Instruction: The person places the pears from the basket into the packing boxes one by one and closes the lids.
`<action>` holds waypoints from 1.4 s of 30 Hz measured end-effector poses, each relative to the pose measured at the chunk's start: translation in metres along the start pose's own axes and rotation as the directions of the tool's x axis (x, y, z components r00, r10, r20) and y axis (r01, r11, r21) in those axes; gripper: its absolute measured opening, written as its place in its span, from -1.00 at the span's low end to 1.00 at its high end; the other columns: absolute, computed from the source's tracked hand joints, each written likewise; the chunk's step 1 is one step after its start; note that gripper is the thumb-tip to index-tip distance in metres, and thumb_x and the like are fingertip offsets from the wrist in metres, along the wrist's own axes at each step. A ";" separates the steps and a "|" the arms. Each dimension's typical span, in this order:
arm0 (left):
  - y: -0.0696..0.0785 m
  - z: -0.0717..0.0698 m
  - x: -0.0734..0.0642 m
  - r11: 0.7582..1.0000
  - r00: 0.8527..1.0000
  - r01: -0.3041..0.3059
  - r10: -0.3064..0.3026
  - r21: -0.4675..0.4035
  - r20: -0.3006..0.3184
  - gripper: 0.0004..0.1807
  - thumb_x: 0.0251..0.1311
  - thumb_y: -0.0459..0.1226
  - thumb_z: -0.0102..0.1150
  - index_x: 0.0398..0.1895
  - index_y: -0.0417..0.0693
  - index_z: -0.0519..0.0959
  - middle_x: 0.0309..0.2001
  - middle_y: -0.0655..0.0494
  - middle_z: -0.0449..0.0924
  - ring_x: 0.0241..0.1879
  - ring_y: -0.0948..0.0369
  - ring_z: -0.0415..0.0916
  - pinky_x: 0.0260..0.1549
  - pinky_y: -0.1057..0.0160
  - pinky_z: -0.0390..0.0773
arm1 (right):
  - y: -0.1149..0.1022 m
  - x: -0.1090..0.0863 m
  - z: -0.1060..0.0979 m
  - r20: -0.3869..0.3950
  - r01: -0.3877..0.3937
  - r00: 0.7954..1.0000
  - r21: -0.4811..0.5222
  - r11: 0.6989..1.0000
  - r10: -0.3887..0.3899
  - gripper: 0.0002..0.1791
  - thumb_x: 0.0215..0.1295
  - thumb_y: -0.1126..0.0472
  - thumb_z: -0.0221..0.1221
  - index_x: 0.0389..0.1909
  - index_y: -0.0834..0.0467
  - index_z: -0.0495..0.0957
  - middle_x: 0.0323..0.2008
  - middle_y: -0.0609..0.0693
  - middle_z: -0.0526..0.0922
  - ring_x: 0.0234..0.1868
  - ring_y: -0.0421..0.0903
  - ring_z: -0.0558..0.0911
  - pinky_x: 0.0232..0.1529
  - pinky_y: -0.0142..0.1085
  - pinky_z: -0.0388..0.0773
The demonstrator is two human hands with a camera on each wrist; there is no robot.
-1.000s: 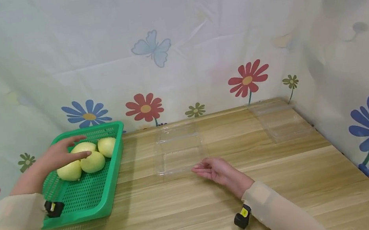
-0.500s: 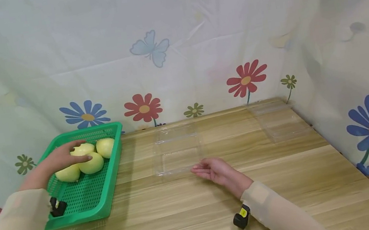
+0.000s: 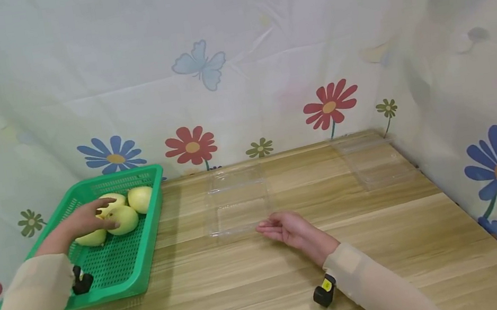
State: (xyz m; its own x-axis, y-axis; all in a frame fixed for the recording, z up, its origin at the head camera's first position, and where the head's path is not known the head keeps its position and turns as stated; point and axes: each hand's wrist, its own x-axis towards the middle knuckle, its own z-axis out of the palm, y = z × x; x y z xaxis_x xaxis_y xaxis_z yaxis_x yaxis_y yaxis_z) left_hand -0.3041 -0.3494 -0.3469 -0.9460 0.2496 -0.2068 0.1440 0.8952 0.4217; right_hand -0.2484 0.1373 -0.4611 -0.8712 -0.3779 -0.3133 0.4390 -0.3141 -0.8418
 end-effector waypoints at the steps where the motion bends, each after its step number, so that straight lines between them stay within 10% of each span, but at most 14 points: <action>1: -0.002 0.001 0.001 1.000 1.000 0.006 -0.006 0.001 0.003 -0.11 0.31 -0.18 0.29 0.52 -0.44 0.07 0.41 -0.68 0.07 0.33 -0.57 0.15 0.14 -0.45 0.44 | 0.000 0.000 0.000 0.001 0.001 1.000 -0.001 1.000 -0.001 -0.62 0.62 0.35 -0.26 0.22 0.57 0.26 -0.37 -0.02 0.74 -0.29 -0.24 0.77 -0.16 -0.50 0.73; 27: -0.028 0.027 0.016 0.998 0.990 0.035 -0.041 -0.047 -0.132 -0.19 0.26 -0.22 0.37 0.41 -0.51 0.22 0.27 -0.67 0.30 0.23 -0.49 0.32 0.11 -0.38 0.50 | -0.002 -0.002 0.002 -0.009 0.010 1.000 -0.021 1.000 -0.010 -0.62 0.62 0.34 -0.25 0.21 0.56 0.28 -0.36 -0.02 0.73 -0.28 -0.23 0.78 -0.13 -0.49 0.73; 42: -0.033 0.039 0.033 0.987 0.997 -0.009 -0.003 -0.160 -0.073 -0.17 0.33 -0.14 0.30 0.49 -0.42 0.17 0.42 -0.71 0.08 0.39 -0.54 0.11 0.29 -0.44 0.35 | 0.000 -0.002 0.000 -0.020 0.003 1.000 -0.011 1.000 -0.003 -0.58 0.63 0.33 -0.27 0.28 0.58 0.20 -0.36 -0.02 0.73 -0.28 -0.24 0.78 -0.14 -0.50 0.73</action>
State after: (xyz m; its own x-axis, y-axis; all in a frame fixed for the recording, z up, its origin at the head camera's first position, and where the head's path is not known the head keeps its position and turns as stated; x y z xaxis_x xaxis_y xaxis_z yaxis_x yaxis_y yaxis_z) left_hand -0.3294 -0.3561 -0.4016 -0.9652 0.2194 -0.1427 0.1042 0.8224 0.5593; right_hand -0.2473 0.1382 -0.4604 -0.8769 -0.3592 -0.3193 0.4339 -0.3058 -0.8475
